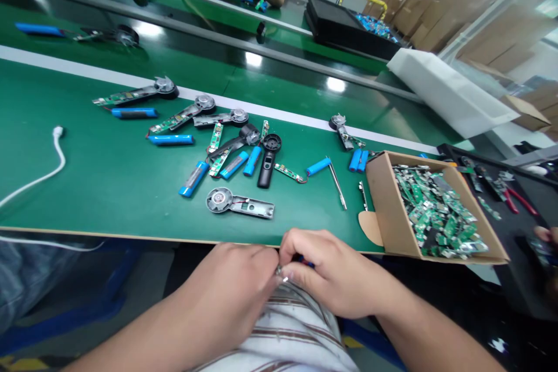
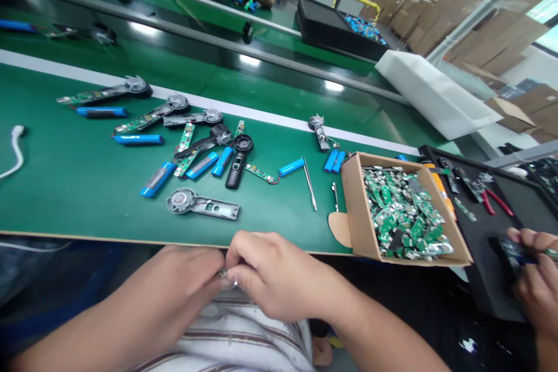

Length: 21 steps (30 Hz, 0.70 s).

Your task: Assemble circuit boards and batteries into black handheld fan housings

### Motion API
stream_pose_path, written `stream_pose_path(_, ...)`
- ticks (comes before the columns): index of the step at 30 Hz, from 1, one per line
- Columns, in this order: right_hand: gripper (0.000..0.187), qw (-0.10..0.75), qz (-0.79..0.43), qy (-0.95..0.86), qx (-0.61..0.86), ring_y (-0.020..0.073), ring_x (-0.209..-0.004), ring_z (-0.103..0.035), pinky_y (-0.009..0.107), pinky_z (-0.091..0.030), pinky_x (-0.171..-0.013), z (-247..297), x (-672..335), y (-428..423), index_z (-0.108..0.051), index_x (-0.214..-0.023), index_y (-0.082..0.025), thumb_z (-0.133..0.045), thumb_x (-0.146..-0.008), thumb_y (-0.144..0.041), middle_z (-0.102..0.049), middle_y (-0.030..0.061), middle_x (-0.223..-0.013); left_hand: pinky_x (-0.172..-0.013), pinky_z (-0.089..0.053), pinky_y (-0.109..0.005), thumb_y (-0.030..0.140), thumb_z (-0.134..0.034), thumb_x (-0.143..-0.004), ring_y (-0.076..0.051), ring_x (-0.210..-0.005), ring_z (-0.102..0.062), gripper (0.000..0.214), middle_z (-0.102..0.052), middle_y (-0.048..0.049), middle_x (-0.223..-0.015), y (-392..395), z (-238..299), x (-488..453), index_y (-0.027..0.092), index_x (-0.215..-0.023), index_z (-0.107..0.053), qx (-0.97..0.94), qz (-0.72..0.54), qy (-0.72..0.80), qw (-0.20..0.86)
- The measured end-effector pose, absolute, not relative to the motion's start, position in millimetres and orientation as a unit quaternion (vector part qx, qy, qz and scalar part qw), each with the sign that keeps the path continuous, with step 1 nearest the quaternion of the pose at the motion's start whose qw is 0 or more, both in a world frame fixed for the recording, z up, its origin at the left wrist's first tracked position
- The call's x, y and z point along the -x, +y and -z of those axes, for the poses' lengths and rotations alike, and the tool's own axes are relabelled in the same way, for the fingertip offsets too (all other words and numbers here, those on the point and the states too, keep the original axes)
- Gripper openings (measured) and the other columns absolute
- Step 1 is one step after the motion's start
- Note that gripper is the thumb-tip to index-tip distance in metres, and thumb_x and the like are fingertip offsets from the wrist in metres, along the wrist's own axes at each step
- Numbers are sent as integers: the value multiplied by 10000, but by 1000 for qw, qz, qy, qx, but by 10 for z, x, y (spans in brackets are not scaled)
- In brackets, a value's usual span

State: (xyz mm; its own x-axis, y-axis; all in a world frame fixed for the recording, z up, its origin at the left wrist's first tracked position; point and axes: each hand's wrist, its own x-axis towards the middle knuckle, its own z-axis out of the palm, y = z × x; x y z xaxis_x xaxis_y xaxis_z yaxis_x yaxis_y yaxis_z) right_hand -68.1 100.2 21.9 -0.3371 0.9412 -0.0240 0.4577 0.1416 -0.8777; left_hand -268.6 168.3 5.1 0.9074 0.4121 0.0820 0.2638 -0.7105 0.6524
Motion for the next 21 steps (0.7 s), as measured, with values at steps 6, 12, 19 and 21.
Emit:
stream_pose_path(6,71,407,-511,-543,529,145,-681,-522,269,-434,-628,-177,761,959,-544,-948,-218,-564,-949,-287,-580,-12,-788,-686,-457,-250,240,-468,-1027,-166,-777,-622,250,-642,-17,-842,1735,-2,2694,222,-880,-669,-821,-221,209,482)
stream_pose_path(12,72,377,-438,-601,552,116,-576,-514,239,-399,-551,-152,716,957,-625,-910,-220,-607,-955,-273,-565,-45,-663,-643,-434,-262,196,-479,-1006,-161,-703,-601,200,-642,-4,-789,1927,-90,2829,225,-871,-624,-884,-188,189,384)
stream_pose_path(19,234,524,-484,-376,591,92,-427,-493,190,-325,-386,9,674,1311,-589,-1051,-201,-625,-930,-398,-655,-31,-656,-956,-428,-421,280,-580,-981,-285,-1075,-627,126,-722,-89,-1095,2477,151,2890,204,-1044,-658,-924,-226,237,196)
stream_pose_path(21,210,487,-481,-430,589,96,-473,-529,205,-369,-429,18,693,1415,-617,-1076,-194,-606,-923,-337,-684,-13,-717,-927,-435,-403,253,-548,-993,-263,-1025,-633,111,-723,-71,-1040,2498,251,2877,208,-998,-649,-924,-215,238,208)
